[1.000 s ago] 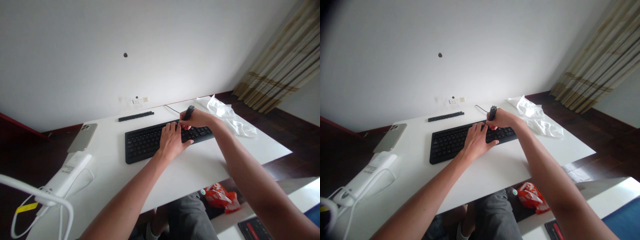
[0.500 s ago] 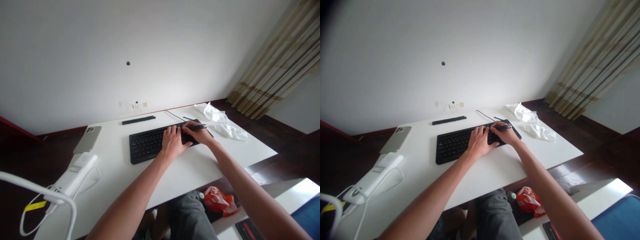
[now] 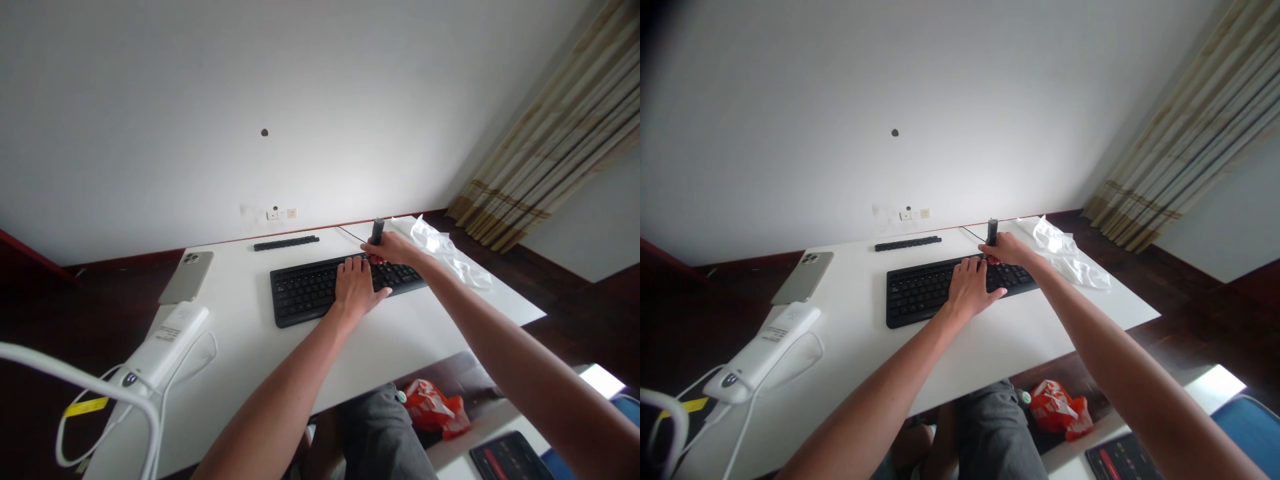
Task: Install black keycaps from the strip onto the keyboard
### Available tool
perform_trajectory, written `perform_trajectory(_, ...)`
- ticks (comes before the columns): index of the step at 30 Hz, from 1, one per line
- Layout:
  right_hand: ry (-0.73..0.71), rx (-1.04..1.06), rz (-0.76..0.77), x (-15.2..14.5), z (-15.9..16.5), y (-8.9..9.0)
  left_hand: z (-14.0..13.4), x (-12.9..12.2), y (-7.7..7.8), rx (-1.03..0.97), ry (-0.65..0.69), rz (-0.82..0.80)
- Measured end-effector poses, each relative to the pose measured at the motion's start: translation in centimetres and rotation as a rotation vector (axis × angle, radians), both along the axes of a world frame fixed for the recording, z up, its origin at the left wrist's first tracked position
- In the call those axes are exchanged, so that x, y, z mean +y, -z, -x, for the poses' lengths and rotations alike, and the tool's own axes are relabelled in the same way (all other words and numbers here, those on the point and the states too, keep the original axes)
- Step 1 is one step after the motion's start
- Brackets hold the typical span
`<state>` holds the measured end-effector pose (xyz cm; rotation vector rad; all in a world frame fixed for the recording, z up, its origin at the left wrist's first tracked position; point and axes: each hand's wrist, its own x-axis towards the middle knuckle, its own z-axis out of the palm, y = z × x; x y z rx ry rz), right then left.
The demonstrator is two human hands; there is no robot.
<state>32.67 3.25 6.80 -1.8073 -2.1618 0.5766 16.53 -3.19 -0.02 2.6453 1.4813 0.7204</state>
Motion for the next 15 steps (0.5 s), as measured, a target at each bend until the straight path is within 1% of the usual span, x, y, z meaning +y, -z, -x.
perform_trajectory(2,0.011,0.051,0.154,1.5,-0.1,-0.4,0.0,-0.1,-0.2,0.012,0.0,0.018)
perform_trajectory(5,0.077,0.139,0.332,3.4,-0.2,-0.4,0.1,-0.1,-0.3,0.022,-0.004,0.026)
perform_trajectory(7,0.107,0.204,0.418,4.3,-0.2,-0.1,0.1,-0.1,-0.3,0.022,-0.005,0.028)
perform_trajectory(9,0.131,0.258,0.468,4.8,-0.2,0.2,0.0,0.0,-0.2,0.02,-0.007,0.03)
perform_trajectory(11,0.148,0.278,0.472,4.7,-0.3,0.4,0.0,0.0,-0.2,0.017,-0.008,0.03)
perform_trajectory(12,0.151,0.265,0.448,4.4,-0.4,0.4,0.0,0.0,-0.2,0.015,-0.008,0.03)
perform_trajectory(13,0.138,0.236,0.408,4.0,-0.4,0.4,0.0,0.0,-0.3,0.011,-0.009,0.028)
perform_trajectory(15,0.082,0.135,0.275,2.7,-0.5,0.2,0.0,0.0,-0.3,0.002,-0.007,0.024)
